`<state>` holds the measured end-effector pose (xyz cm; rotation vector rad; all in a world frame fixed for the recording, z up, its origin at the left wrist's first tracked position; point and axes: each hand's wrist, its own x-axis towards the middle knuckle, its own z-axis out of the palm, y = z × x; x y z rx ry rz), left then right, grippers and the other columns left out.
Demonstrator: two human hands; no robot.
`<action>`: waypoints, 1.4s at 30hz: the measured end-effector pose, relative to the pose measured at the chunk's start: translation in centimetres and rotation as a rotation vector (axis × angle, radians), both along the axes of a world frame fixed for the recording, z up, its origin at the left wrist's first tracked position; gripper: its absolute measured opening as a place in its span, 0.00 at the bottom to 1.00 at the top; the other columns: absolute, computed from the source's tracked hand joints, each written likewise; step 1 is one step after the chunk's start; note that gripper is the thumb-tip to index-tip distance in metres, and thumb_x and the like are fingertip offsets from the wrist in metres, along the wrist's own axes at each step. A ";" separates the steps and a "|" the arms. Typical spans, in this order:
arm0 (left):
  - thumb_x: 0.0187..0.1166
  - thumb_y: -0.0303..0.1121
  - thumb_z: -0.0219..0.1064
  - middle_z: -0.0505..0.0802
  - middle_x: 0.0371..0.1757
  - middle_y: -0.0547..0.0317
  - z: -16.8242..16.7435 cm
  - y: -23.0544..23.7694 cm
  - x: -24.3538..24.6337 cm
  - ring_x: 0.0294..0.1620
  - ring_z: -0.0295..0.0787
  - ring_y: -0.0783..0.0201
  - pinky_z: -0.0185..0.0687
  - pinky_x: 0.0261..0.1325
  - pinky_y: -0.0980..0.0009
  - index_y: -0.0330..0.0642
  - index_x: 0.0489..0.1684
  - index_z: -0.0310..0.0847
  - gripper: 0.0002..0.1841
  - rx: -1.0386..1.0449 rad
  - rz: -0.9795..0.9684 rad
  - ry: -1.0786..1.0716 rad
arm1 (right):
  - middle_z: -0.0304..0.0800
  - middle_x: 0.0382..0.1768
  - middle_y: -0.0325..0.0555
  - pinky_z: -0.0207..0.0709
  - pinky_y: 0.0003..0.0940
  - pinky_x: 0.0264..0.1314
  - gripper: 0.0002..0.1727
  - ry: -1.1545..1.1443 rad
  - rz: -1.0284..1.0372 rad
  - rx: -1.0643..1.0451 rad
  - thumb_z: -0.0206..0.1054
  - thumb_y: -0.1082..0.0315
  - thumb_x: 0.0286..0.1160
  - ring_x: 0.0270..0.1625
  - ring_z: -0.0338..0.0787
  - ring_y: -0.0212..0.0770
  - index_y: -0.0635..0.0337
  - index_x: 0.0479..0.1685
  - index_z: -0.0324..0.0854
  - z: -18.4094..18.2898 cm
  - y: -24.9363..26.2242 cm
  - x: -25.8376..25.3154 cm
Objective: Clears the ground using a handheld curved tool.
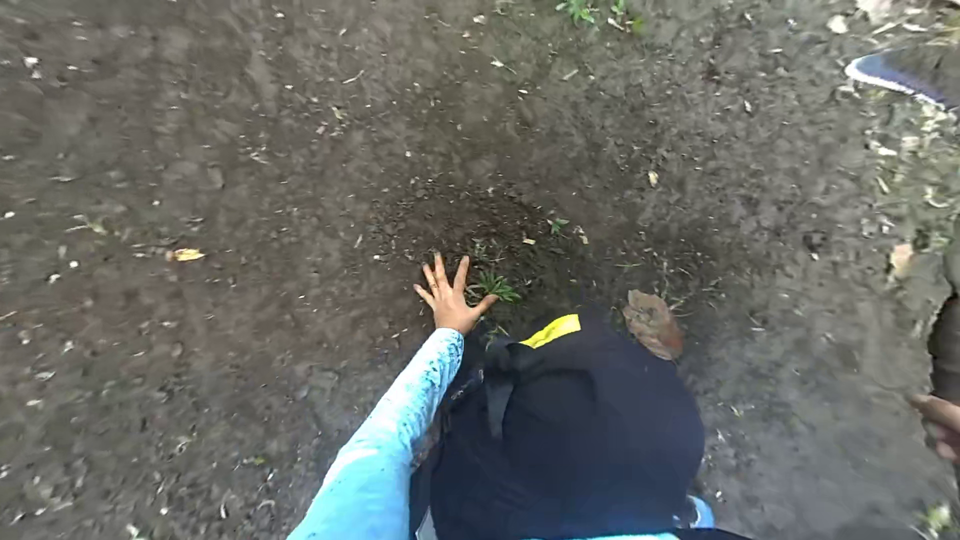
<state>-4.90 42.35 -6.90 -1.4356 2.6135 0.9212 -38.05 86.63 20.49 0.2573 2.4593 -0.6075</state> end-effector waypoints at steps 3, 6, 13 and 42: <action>0.52 0.68 0.82 0.44 0.96 0.32 -0.4 -4.2 -2.4 0.94 0.25 0.24 0.20 0.81 0.15 0.73 0.87 0.68 0.51 -0.131 -0.118 0.052 | 0.75 0.31 0.32 0.80 0.23 0.25 0.32 0.019 -0.057 0.012 0.65 0.66 0.80 0.20 0.80 0.24 0.62 0.80 0.56 0.2 2.1 1.0; 0.52 0.65 0.83 0.47 0.94 0.28 -1.1 -9.5 -7.5 0.94 0.30 0.24 0.25 0.86 0.20 0.68 0.85 0.72 0.50 -0.208 -0.237 0.188 | 0.74 0.28 0.32 0.81 0.25 0.23 0.31 0.035 -0.119 -0.016 0.66 0.63 0.78 0.18 0.79 0.25 0.60 0.77 0.59 -0.2 5.0 1.4; 0.55 0.69 0.80 0.66 0.92 0.45 0.7 -3.5 -20.3 0.93 0.47 0.28 0.34 0.83 0.18 0.72 0.81 0.76 0.45 -0.018 -0.823 0.180 | 0.77 0.26 0.37 0.80 0.24 0.21 0.27 0.111 -0.233 0.019 0.69 0.68 0.78 0.18 0.80 0.27 0.61 0.74 0.65 0.2 7.2 2.8; 0.67 0.47 0.81 0.78 0.82 0.41 3.0 12.7 -21.5 0.88 0.57 0.27 0.51 0.82 0.24 0.56 0.67 0.89 0.26 0.016 -0.950 0.006 | 0.80 0.52 0.92 0.68 0.89 0.54 0.35 0.282 0.217 0.344 0.77 0.63 0.75 0.55 0.82 0.91 0.73 0.75 0.65 -2.1 16.0 -8.6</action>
